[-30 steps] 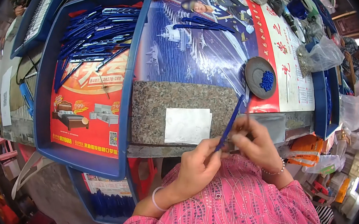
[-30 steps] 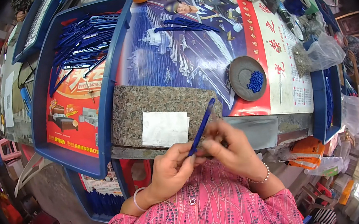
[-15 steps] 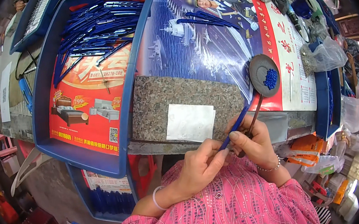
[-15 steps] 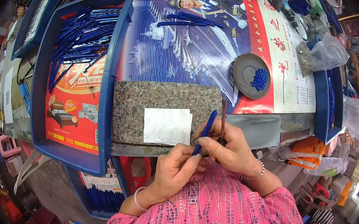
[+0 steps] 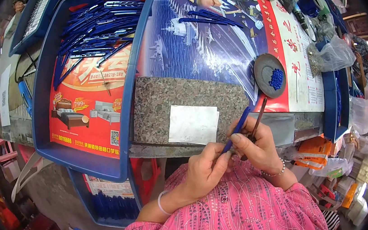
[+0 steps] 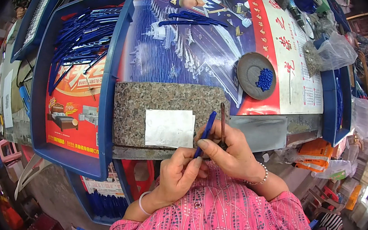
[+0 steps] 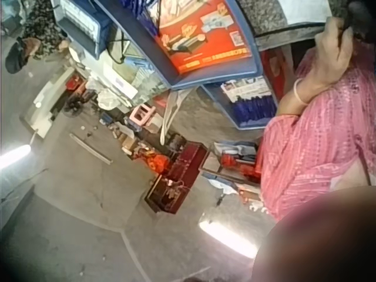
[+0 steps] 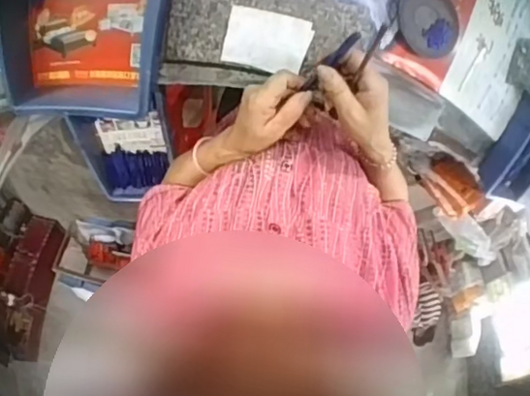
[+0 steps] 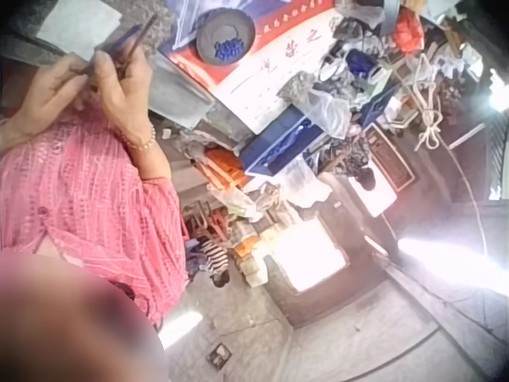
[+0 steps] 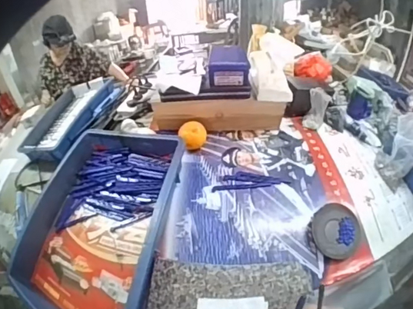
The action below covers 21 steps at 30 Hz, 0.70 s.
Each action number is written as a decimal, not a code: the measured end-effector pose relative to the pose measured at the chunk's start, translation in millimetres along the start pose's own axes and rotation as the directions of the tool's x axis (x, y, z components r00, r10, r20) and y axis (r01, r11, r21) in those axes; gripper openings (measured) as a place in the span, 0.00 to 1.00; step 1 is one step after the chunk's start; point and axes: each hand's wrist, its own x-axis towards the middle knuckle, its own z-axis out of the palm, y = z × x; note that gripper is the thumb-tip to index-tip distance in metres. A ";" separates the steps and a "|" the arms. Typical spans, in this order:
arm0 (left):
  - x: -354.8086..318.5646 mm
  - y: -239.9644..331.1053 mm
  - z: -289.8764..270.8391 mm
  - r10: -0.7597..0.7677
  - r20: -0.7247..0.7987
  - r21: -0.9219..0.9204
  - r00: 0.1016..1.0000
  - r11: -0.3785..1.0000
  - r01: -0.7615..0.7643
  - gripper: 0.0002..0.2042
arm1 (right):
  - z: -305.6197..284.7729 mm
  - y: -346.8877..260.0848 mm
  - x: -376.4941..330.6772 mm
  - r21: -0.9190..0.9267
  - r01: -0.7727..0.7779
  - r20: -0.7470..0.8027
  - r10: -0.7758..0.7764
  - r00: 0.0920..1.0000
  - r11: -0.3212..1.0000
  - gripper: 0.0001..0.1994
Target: The person is manually assembling blue pen components by inserting barrels into clips and organizing them on paper slips.
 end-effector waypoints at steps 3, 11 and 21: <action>-0.3 1.9 -1.5 -0.038 0.013 -0.020 0.999 0.999 0.038 0.06 | -0.6 0.3 1.4 0.030 -0.042 -0.002 0.042 0.999 0.999 0.09; -3.8 -4.5 -0.1 -0.041 0.039 0.020 0.998 0.999 0.040 0.11 | -3.3 7.1 -9.4 -0.008 -0.079 -0.088 0.078 0.993 0.997 0.09; -6.5 -13.9 1.1 0.046 -0.082 0.169 0.996 0.985 -0.031 0.16 | -0.8 8.5 -21.7 -0.551 0.194 0.106 -0.162 0.981 0.811 0.09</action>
